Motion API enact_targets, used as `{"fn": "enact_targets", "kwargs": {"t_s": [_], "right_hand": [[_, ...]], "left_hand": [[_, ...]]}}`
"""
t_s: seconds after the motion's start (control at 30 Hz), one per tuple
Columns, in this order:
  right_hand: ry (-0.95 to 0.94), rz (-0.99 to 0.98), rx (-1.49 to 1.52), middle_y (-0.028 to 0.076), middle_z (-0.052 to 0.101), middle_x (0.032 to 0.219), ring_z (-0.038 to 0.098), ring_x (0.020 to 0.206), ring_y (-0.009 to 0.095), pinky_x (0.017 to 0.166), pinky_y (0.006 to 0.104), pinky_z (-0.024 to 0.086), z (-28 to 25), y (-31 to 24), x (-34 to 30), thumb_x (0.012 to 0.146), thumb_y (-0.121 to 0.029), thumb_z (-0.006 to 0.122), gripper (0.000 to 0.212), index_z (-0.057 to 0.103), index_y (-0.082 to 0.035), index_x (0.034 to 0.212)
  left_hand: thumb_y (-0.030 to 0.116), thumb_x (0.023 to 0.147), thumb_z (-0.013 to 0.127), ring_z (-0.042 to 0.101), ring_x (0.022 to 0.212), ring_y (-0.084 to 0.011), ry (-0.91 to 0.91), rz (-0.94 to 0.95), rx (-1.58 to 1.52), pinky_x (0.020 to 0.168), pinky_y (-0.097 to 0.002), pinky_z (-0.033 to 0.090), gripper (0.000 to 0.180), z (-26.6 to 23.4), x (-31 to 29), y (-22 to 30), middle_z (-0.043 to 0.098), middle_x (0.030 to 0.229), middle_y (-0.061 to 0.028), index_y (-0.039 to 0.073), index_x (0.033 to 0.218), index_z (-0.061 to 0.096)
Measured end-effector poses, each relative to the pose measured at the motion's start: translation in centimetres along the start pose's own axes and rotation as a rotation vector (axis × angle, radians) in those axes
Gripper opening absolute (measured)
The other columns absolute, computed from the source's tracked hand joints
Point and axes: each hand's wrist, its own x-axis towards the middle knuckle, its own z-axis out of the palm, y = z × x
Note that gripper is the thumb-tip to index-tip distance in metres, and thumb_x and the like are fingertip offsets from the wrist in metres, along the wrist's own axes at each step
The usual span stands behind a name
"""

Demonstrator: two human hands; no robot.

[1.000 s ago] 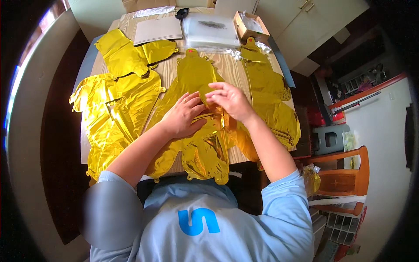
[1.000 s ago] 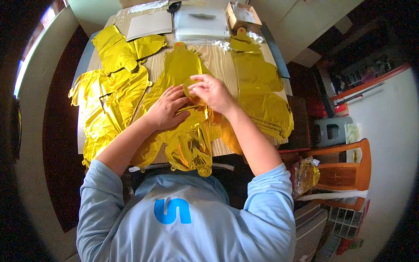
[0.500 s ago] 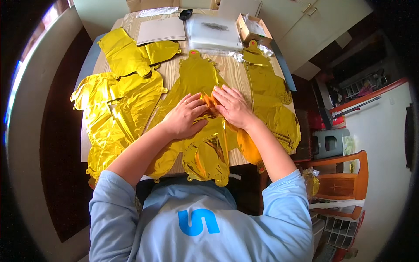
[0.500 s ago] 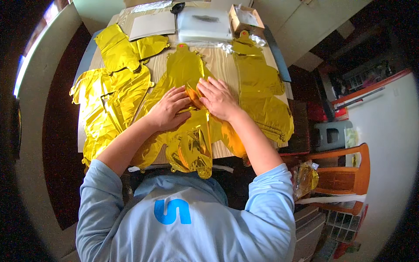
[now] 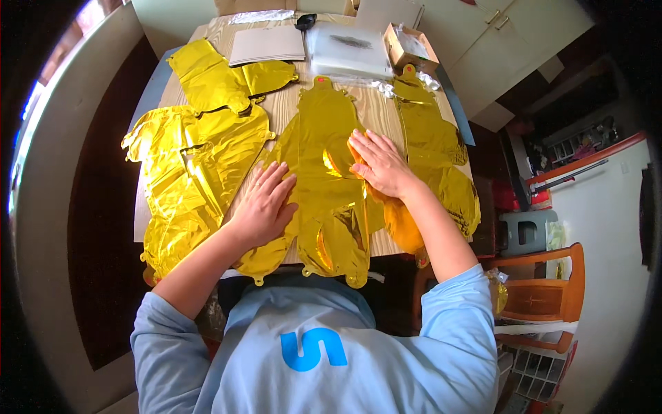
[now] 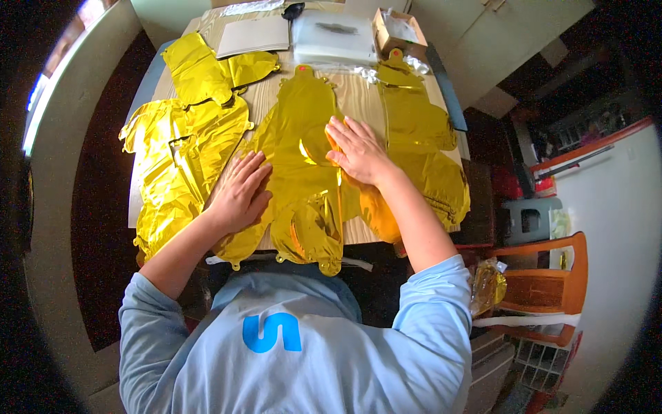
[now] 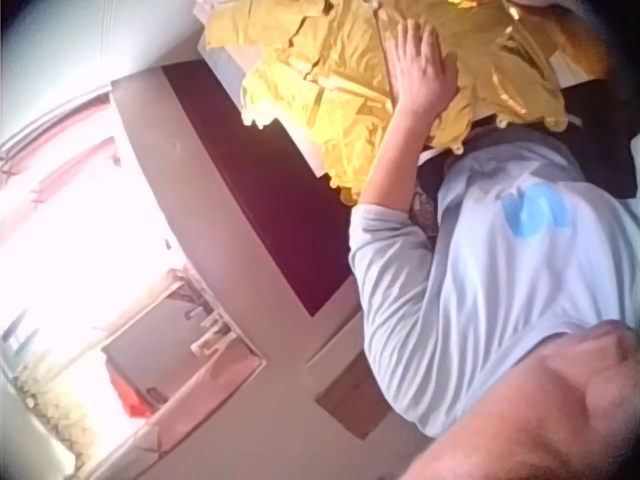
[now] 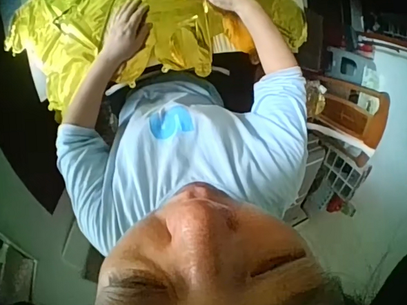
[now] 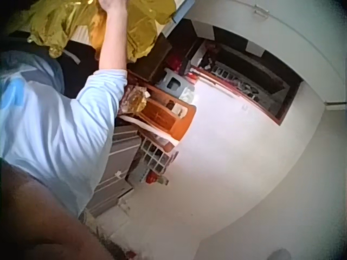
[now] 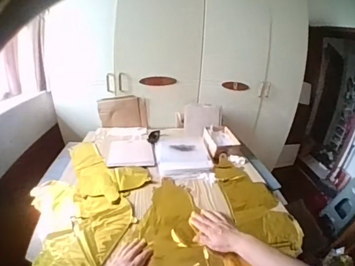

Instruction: Folding gold foil balloons and placing them into plastic sleeves with cardboard backing.

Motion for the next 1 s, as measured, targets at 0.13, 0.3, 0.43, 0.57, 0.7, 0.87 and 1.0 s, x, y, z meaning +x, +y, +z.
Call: {"fn": "enact_targets", "kwargs": {"t_s": [0.13, 0.3, 0.43, 0.57, 0.7, 0.87, 1.0], "right_hand": [[-0.049, 0.001, 0.023, 0.008, 0.024, 0.166, 0.019, 0.153, 0.031, 0.125, 0.0442, 0.015, -0.6, 0.5, -0.1, 0.105, -0.052, 0.038, 0.066, 0.032, -0.013, 0.157], [-0.039, -0.013, -0.001, 0.008, 0.026, 0.165, 0.02, 0.152, 0.031, 0.124, 0.0438, 0.014, -0.5, 0.5, -0.1, 0.105, -0.049, 0.041, 0.064, 0.031, -0.013, 0.157], [-0.034, -0.021, -0.009, 0.008, 0.025, 0.166, 0.019, 0.152, 0.033, 0.125, 0.0451, 0.013, -0.6, 0.3, 0.1, 0.104, -0.048, 0.041, 0.064, 0.031, -0.014, 0.158], [-0.024, 0.013, 0.017, 0.008, 0.024, 0.166, 0.017, 0.153, 0.03, 0.125, 0.044, 0.012, -0.6, 0.2, -0.3, 0.104, -0.045, 0.044, 0.063, 0.033, -0.014, 0.157], [0.355, 0.115, 0.143, 0.016, 0.034, 0.16, 0.03, 0.148, 0.034, 0.121, 0.0458, 0.022, -1.7, -1.3, -2.8, 0.102, -0.041, 0.052, 0.059, 0.041, -0.011, 0.152], [0.55, 0.777, 0.094, 0.013, 0.07, 0.077, 0.07, 0.077, 0.029, 0.068, 0.0392, 0.053, -6.5, -7.6, -15.2, 0.094, -0.039, 0.068, 0.035, 0.072, -0.005, 0.085], [0.29, 1.247, 0.171, 0.014, 0.063, 0.063, 0.066, 0.064, 0.029, 0.063, 0.0381, 0.051, -2.9, -8.3, -22.3, 0.093, -0.044, 0.068, 0.041, 0.069, -0.007, 0.075]], "left_hand": [[0.029, 0.092, 0.065, 0.037, 0.141, -0.0428, 0.015, -0.009, -0.011, 0.119, -0.0507, 0.027, 0.058, -0.2, 0.8, -0.1, 0.044, 0.148, -0.0246, 0.001, 0.141, 0.049], [0.047, 0.091, 0.064, 0.034, 0.143, -0.0417, 0.029, 0.131, -0.065, 0.12, -0.0537, 0.024, 0.073, -1.7, 5.8, 3.6, 0.04, 0.152, -0.0231, 0.004, 0.146, 0.044], [0.066, 0.087, 0.057, 0.029, 0.147, -0.0388, -0.083, 0.264, 0.069, 0.122, -0.0536, 0.018, 0.087, 2.3, 7.9, 4.1, 0.039, 0.153, -0.0215, 0.007, 0.149, 0.042], [0.071, 0.085, 0.056, 0.027, 0.149, -0.0359, -0.195, 0.237, 0.115, 0.123, -0.053, 0.017, 0.092, 3.2, 7.1, 2.8, 0.036, 0.158, -0.0177, 0.008, 0.15, 0.041], [0.072, 0.085, 0.055, 0.025, 0.15, -0.0349, -0.205, 0.23, 0.114, 0.123, -0.052, 0.016, 0.092, 3.3, 7.1, 2.8, 0.034, 0.159, -0.0168, 0.008, 0.151, 0.041], [0.07, 0.085, 0.058, 0.026, 0.149, -0.0383, -0.193, 0.222, 0.095, 0.122, -0.0545, 0.018, 0.093, 3.2, 6.7, 2.5, 0.034, 0.159, -0.0183, 0.009, 0.151, 0.039], [0.07, 0.085, 0.058, 0.026, 0.15, -0.0374, -0.187, 0.232, 0.091, 0.122, -0.0535, 0.017, 0.092, 3.4, 6.8, 2.8, 0.034, 0.159, -0.0181, 0.008, 0.151, 0.04]]}}
